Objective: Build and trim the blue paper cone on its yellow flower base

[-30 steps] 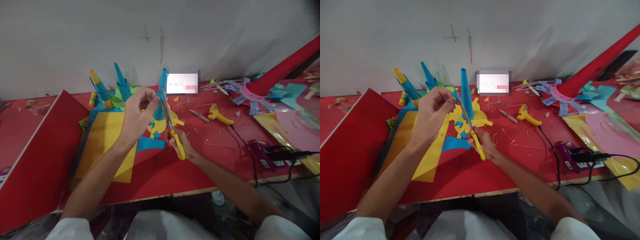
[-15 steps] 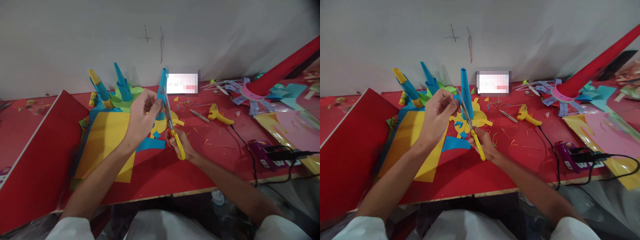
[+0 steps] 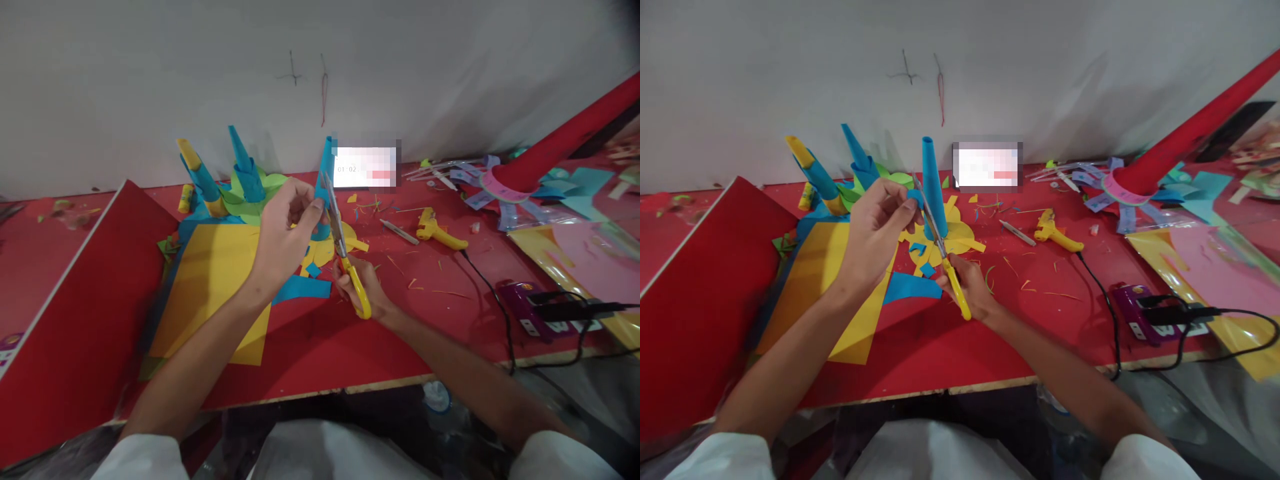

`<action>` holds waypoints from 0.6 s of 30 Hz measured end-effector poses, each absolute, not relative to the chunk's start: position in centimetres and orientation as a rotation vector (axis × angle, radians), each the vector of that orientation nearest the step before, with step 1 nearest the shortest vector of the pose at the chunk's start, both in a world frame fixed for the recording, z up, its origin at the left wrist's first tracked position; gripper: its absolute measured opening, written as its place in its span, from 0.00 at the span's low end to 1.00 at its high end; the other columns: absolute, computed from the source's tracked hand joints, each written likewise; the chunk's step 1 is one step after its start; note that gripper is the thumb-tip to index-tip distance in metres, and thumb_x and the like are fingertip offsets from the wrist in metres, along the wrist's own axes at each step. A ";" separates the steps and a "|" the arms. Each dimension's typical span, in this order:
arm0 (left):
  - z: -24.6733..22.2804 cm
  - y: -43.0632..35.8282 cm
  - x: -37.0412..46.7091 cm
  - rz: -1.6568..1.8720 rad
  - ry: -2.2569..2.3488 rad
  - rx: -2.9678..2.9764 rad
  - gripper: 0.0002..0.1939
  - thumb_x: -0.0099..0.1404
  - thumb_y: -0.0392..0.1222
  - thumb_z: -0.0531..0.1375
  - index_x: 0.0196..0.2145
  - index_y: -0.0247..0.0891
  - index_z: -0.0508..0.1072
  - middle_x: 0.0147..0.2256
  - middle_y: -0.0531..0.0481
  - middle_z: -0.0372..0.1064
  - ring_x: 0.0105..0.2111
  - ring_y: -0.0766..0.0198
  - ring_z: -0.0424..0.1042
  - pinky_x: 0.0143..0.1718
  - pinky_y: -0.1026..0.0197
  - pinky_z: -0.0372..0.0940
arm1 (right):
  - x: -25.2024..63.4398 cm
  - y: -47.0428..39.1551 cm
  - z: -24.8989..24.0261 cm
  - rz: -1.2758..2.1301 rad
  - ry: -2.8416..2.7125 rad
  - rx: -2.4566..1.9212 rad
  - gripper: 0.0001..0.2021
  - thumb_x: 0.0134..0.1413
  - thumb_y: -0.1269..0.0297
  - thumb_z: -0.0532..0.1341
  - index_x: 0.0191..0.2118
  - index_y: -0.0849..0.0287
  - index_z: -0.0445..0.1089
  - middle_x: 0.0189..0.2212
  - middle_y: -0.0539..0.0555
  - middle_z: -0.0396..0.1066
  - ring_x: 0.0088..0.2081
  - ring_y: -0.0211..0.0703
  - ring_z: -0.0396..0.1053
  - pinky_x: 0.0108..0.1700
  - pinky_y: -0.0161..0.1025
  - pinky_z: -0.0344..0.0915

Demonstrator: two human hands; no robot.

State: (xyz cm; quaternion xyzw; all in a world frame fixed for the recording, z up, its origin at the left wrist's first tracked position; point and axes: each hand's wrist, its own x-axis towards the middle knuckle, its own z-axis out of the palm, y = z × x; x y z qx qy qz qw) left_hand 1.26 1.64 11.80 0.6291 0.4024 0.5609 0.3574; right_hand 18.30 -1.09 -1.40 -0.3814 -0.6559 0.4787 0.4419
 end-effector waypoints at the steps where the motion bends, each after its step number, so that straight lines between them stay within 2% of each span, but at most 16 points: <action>1: 11.8 1.7 1.3 1.452 1.038 1.624 0.10 0.72 0.40 0.62 0.33 0.41 0.65 0.28 0.55 0.70 0.27 0.69 0.67 0.30 0.63 0.63 | 18.3 -1.1 -1.3 1.186 -1.632 -0.953 0.34 0.54 0.21 0.55 0.29 0.53 0.59 0.22 0.46 0.58 0.23 0.36 0.54 0.22 0.36 0.53; 12: 11.8 1.8 1.0 1.488 1.107 1.646 0.10 0.72 0.44 0.63 0.34 0.43 0.66 0.28 0.55 0.67 0.27 0.68 0.67 0.29 0.61 0.63 | 18.5 -1.0 -0.9 1.183 -1.664 -1.035 0.37 0.50 0.18 0.54 0.28 0.53 0.57 0.21 0.46 0.55 0.23 0.36 0.53 0.23 0.37 0.51; 18: 11.9 1.8 1.1 1.518 1.113 1.643 0.10 0.72 0.43 0.64 0.33 0.43 0.66 0.27 0.56 0.62 0.26 0.67 0.62 0.28 0.61 0.60 | 18.7 -1.0 -1.0 1.178 -1.672 -1.033 0.36 0.51 0.18 0.53 0.28 0.52 0.56 0.20 0.46 0.54 0.23 0.37 0.52 0.23 0.37 0.50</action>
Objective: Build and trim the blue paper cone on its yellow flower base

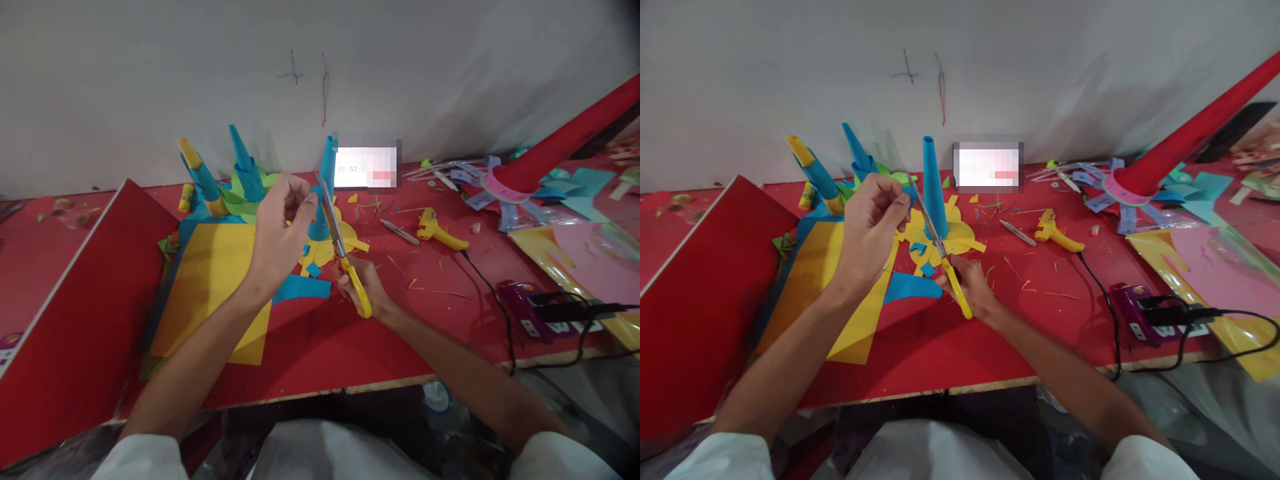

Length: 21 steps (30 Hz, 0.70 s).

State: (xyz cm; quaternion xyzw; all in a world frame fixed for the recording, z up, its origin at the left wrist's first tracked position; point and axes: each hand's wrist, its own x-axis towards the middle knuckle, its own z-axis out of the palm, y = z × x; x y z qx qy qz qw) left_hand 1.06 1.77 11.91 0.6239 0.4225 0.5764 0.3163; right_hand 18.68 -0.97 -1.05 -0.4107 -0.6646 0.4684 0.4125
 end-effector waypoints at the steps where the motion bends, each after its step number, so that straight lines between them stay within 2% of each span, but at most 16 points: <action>1: 11.9 1.8 1.0 1.520 1.123 1.642 0.10 0.72 0.43 0.64 0.33 0.43 0.67 0.27 0.56 0.61 0.26 0.68 0.61 0.28 0.61 0.59 | 18.7 -1.0 -1.0 1.180 -1.671 -1.032 0.36 0.51 0.18 0.53 0.28 0.52 0.55 0.20 0.46 0.54 0.22 0.37 0.52 0.23 0.37 0.49; 7: 12.0 1.8 0.8 1.540 1.160 1.674 0.13 0.71 0.48 0.65 0.33 0.42 0.67 0.28 0.55 0.59 0.26 0.68 0.59 0.27 0.61 0.57 | 18.7 -1.1 -0.6 1.192 -1.676 -1.044 0.37 0.50 0.17 0.53 0.28 0.52 0.54 0.20 0.46 0.54 0.22 0.37 0.52 0.23 0.38 0.50; 15: 12.2 1.8 0.8 1.566 1.181 1.699 0.11 0.72 0.46 0.65 0.33 0.42 0.68 0.28 0.55 0.59 0.27 0.68 0.60 0.28 0.60 0.58 | 18.8 -1.1 -0.4 1.192 -1.682 -1.045 0.36 0.50 0.18 0.54 0.27 0.52 0.55 0.19 0.46 0.54 0.22 0.37 0.52 0.23 0.37 0.49; 21: 12.4 2.1 0.4 1.605 1.187 1.679 0.13 0.70 0.51 0.67 0.33 0.43 0.70 0.29 0.53 0.63 0.29 0.66 0.64 0.29 0.60 0.62 | 18.9 -1.2 -0.2 1.220 -1.650 -1.058 0.34 0.50 0.22 0.60 0.27 0.53 0.57 0.19 0.45 0.57 0.21 0.36 0.54 0.22 0.36 0.50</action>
